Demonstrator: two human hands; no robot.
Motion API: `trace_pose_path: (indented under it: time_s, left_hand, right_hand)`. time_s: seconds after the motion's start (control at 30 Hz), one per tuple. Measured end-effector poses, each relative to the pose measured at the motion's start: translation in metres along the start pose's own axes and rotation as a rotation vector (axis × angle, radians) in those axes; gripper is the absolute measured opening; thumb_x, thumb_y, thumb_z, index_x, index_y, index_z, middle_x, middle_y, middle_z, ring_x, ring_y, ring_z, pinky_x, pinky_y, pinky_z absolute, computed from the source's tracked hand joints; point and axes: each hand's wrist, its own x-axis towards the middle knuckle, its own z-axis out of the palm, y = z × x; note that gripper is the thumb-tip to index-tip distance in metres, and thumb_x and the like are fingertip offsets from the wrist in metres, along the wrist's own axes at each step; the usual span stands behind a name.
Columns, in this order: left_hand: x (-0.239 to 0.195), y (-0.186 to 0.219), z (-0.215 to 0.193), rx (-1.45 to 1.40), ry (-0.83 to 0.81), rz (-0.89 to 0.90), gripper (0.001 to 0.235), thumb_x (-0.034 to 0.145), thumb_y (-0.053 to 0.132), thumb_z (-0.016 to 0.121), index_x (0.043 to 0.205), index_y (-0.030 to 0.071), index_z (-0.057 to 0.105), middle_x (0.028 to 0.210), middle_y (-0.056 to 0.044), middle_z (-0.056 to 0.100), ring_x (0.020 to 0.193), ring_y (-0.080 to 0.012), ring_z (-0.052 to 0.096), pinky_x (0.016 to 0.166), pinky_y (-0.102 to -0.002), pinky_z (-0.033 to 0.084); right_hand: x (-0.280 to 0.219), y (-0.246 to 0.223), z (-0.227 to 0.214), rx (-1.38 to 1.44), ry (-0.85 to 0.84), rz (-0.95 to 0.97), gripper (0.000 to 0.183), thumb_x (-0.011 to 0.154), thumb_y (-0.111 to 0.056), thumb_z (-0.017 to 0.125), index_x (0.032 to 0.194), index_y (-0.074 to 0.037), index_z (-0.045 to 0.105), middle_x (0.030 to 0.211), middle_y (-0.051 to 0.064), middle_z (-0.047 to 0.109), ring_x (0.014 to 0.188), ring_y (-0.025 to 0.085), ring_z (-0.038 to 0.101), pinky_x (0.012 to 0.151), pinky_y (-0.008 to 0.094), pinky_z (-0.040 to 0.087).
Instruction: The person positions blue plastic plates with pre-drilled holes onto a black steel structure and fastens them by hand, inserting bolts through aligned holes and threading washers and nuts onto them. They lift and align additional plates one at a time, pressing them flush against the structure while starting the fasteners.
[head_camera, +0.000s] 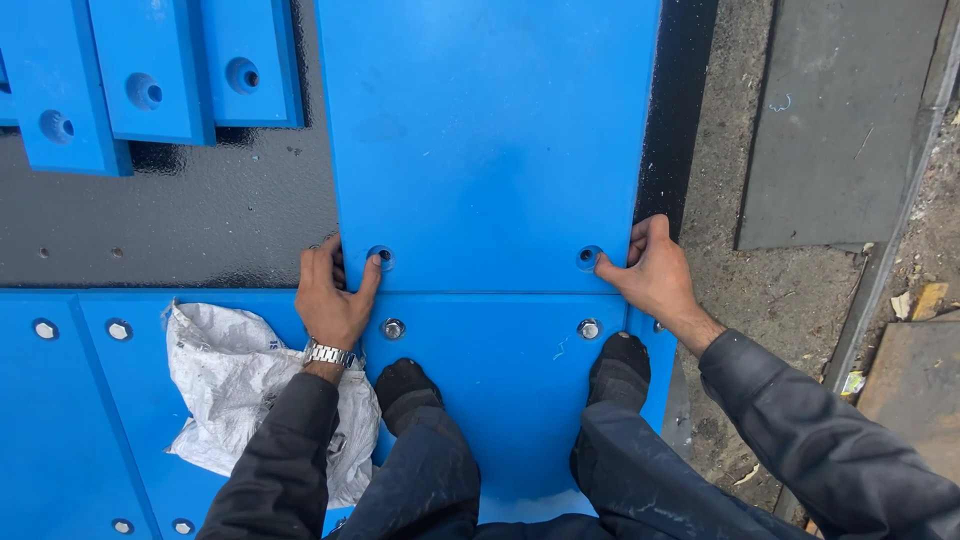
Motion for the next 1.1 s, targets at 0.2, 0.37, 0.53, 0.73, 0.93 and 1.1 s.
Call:
trace_pose_path:
  time_s: [0.2, 0.37, 0.53, 0.73, 0.93, 1.1]
  left_hand:
    - [0.000, 0.001, 0.002, -0.005, 0.000, 0.040, 0.058, 0.090, 0.047, 0.080, 0.129, 0.006, 0.067, 0.099, -0.006, 0.060, 0.075, -0.0148, 0.061, 0.056, -0.031, 0.051]
    - [0.001, -0.002, 0.005, -0.007, -0.016, 0.018, 0.057, 0.090, 0.049, 0.079, 0.127, 0.006, 0.067, 0.096, -0.005, 0.059, 0.073, -0.0145, 0.061, 0.054, -0.031, 0.051]
    - [0.002, 0.003, 0.003, 0.014, -0.009, 0.005, 0.055, 0.092, 0.046, 0.078, 0.124, 0.004, 0.066, 0.096, -0.006, 0.058, 0.071, -0.0145, 0.060, 0.053, -0.031, 0.050]
    - [-0.005, 0.000, -0.008, -0.012, -0.029, 0.066, 0.051, 0.096, 0.041, 0.071, 0.128, 0.001, 0.064, 0.101, -0.012, 0.062, 0.083, -0.0224, 0.065, 0.066, -0.038, 0.053]
    - [-0.014, -0.012, -0.004, 0.081, -0.115, 0.108, 0.085, 0.091, 0.066, 0.065, 0.142, -0.002, 0.055, 0.109, -0.016, 0.063, 0.099, -0.0307, 0.061, 0.089, -0.047, 0.042]
    - [-0.013, -0.023, -0.007, 0.106, -0.269, 0.122, 0.118, 0.074, 0.085, 0.066, 0.147, -0.005, 0.044, 0.112, -0.020, 0.059, 0.102, -0.0323, 0.058, 0.090, -0.048, 0.042]
  right_hand:
    - [0.005, 0.015, 0.002, 0.070, -0.006, 0.006, 0.057, 0.079, -0.029, 0.086, 0.107, -0.003, 0.043, 0.082, 0.007, 0.058, 0.072, 0.014, 0.062, 0.058, 0.031, 0.056]
    - [0.005, 0.026, 0.004, 0.105, -0.027, -0.044, 0.054, 0.083, -0.027, 0.083, 0.108, -0.004, 0.042, 0.085, 0.007, 0.055, 0.073, 0.012, 0.060, 0.057, 0.031, 0.057]
    - [0.003, 0.025, 0.003, 0.125, -0.027, -0.053, 0.051, 0.086, -0.028, 0.083, 0.108, -0.004, 0.043, 0.087, 0.007, 0.054, 0.075, 0.012, 0.057, 0.058, 0.031, 0.056]
    - [0.000, 0.026, 0.004, 0.062, -0.003, -0.073, 0.055, 0.086, -0.031, 0.082, 0.111, -0.001, 0.044, 0.087, 0.009, 0.060, 0.076, 0.014, 0.064, 0.061, 0.031, 0.058]
    - [0.005, 0.016, 0.001, -0.257, -0.042, -0.009, 0.063, 0.087, -0.037, 0.081, 0.119, 0.003, 0.044, 0.086, 0.014, 0.064, 0.071, 0.026, 0.068, 0.058, 0.042, 0.057]
    - [0.015, 0.029, 0.003, -0.223, -0.073, -0.017, 0.063, 0.086, -0.037, 0.080, 0.118, 0.005, 0.045, 0.084, 0.016, 0.065, 0.071, 0.027, 0.070, 0.060, 0.042, 0.058]
